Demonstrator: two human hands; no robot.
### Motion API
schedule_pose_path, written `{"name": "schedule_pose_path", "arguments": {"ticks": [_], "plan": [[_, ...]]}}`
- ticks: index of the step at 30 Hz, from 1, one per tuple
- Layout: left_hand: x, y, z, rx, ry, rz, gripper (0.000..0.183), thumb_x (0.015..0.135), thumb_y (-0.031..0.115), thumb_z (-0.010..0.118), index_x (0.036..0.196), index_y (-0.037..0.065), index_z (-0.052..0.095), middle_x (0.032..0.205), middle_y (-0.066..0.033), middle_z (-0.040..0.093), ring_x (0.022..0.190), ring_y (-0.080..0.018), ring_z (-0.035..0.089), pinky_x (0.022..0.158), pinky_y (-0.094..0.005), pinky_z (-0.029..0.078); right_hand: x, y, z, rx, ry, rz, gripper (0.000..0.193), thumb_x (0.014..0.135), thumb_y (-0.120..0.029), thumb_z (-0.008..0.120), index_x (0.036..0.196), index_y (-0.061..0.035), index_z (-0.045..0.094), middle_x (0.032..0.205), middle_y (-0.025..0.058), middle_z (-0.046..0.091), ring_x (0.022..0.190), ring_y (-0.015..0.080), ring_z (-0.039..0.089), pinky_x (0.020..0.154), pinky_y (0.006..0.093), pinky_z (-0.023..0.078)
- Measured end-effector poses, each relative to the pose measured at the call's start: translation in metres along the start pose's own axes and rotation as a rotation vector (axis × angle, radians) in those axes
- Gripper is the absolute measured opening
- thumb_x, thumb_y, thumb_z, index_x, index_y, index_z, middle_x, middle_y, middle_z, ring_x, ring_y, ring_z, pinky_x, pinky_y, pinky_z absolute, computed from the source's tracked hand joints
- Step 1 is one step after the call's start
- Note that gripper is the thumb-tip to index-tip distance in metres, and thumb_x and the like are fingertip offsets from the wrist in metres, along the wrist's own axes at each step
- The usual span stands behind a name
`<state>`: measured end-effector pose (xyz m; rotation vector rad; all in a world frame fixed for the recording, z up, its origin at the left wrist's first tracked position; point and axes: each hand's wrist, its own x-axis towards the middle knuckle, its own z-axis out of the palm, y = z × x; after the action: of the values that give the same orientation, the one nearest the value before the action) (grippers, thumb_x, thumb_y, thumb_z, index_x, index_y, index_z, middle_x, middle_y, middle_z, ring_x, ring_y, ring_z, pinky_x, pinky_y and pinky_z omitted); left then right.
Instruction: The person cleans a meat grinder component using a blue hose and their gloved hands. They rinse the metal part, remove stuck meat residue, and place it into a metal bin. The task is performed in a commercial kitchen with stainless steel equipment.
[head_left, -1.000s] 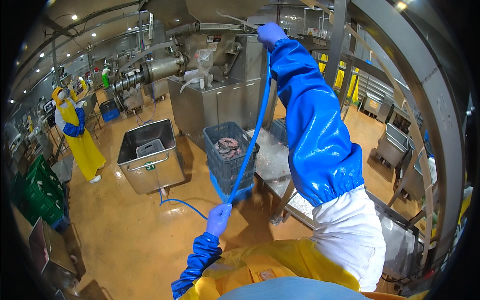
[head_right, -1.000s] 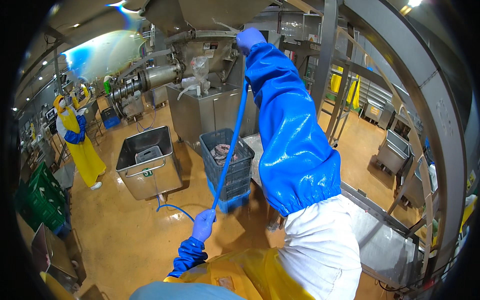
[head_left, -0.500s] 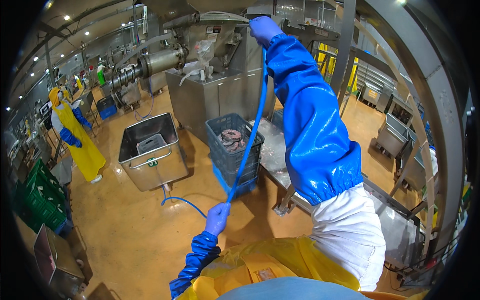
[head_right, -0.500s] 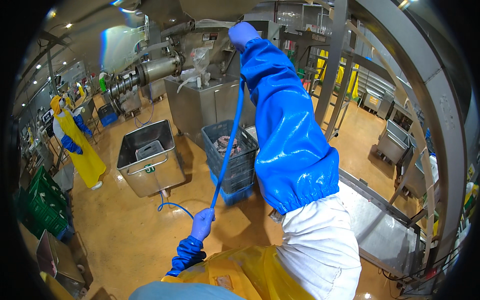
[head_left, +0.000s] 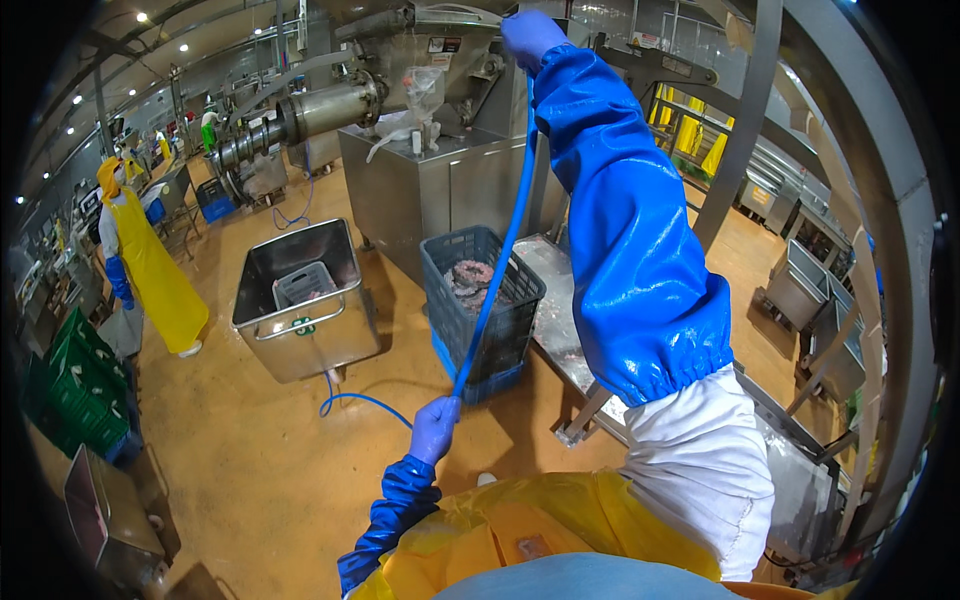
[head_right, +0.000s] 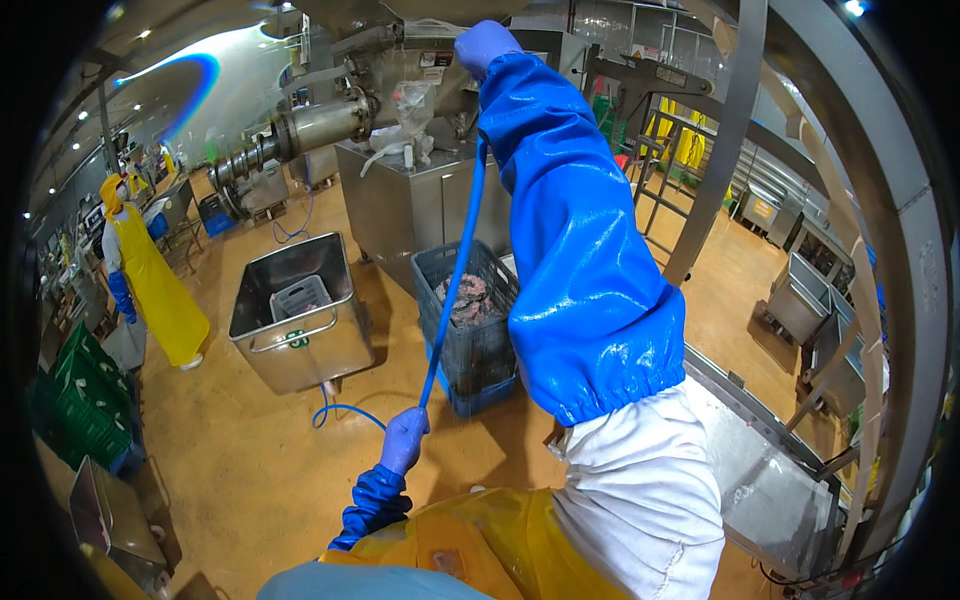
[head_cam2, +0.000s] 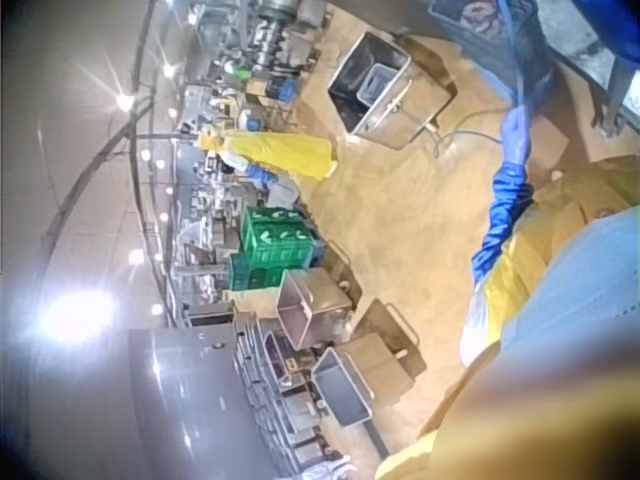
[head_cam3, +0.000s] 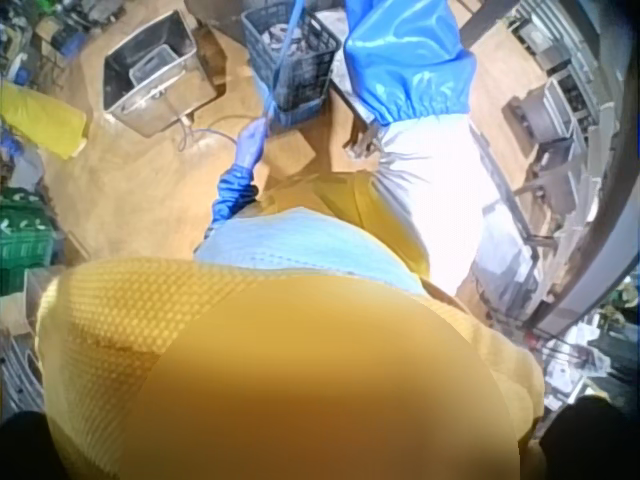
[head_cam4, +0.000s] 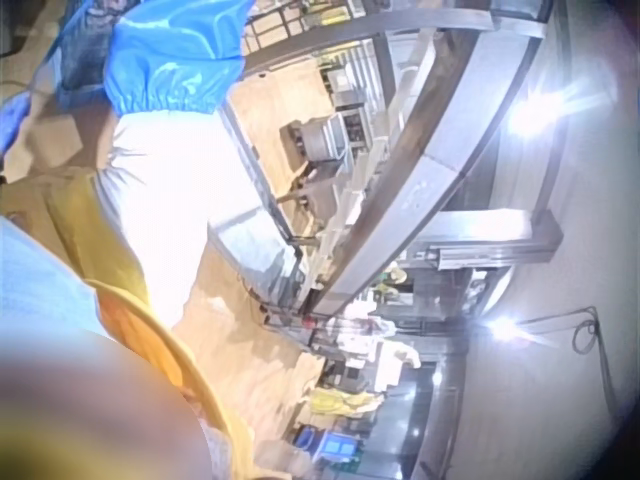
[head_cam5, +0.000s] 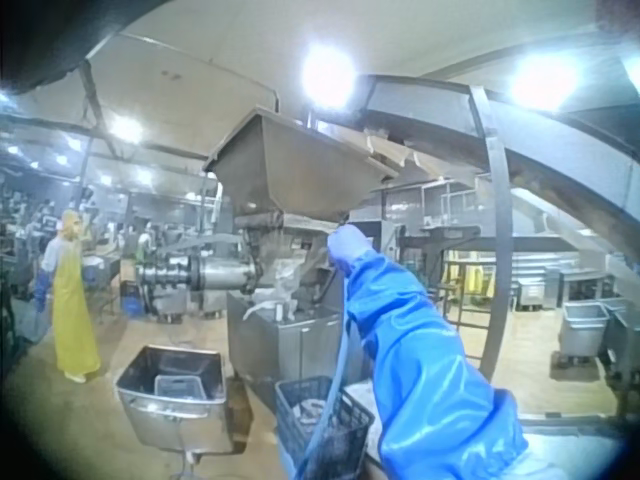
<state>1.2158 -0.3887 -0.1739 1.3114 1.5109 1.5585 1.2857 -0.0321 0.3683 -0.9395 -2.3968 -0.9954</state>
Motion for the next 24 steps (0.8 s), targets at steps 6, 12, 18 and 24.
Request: {"name": "schedule_pose_path", "arguments": {"ticks": [6, 12, 18, 24], "plan": [[0.075, -0.014, -0.002, -0.037, 0.017, 0.067, 0.032, 0.099, 0.023, 0.056, 0.074, 0.003, 0.056, 0.067, 0.0006, 0.05, 0.065, -0.0082, 0.045, 0.06, -0.028, 0.04, 0.056, 0.005, 0.04, 0.392, 0.238, 0.178, 0.022, 0.083, -0.018, 0.058, 0.087, -0.0052, 0.076, 0.089, 0.0181, 0.072, 0.083, 0.0334, 0.07, 0.075, 0.0431, 0.056], [0.132, -0.024, -0.01, -0.129, -0.019, 0.114, 0.029, 0.1, 0.021, 0.055, 0.077, 0.003, 0.058, 0.069, 0.002, 0.051, 0.067, -0.0077, 0.045, 0.061, -0.0271, 0.039, 0.104, 0.028, 0.074, -0.103, 0.126, -0.022, 0.022, 0.082, -0.018, 0.059, 0.088, -0.0054, 0.076, 0.09, 0.0185, 0.072, 0.084, 0.034, 0.07, 0.077, 0.0429, 0.056], [0.174, -0.024, -0.043, -0.161, -0.043, 0.019, 0.029, 0.1, 0.023, 0.056, 0.079, 0.003, 0.06, 0.069, 0.0029, 0.052, 0.066, -0.0062, 0.045, 0.06, -0.0255, 0.039, 0.132, 0.014, 0.077, -0.016, 0.172, 0.074, 0.021, 0.082, -0.017, 0.059, 0.089, -0.0058, 0.076, 0.09, 0.0182, 0.072, 0.084, 0.0338, 0.07, 0.077, 0.0427, 0.056], [0.206, -0.035, -0.087, -0.172, -0.092, 0.012, 0.031, 0.1, 0.026, 0.057, 0.078, 0.004, 0.06, 0.068, 0.0034, 0.051, 0.064, -0.0061, 0.045, 0.058, -0.0257, 0.038, 0.161, -0.004, 0.082, -0.013, 0.16, 0.115, 0.021, 0.082, -0.017, 0.059, 0.089, -0.0062, 0.076, 0.09, 0.0179, 0.072, 0.084, 0.0336, 0.07, 0.077, 0.0424, 0.056]]}}
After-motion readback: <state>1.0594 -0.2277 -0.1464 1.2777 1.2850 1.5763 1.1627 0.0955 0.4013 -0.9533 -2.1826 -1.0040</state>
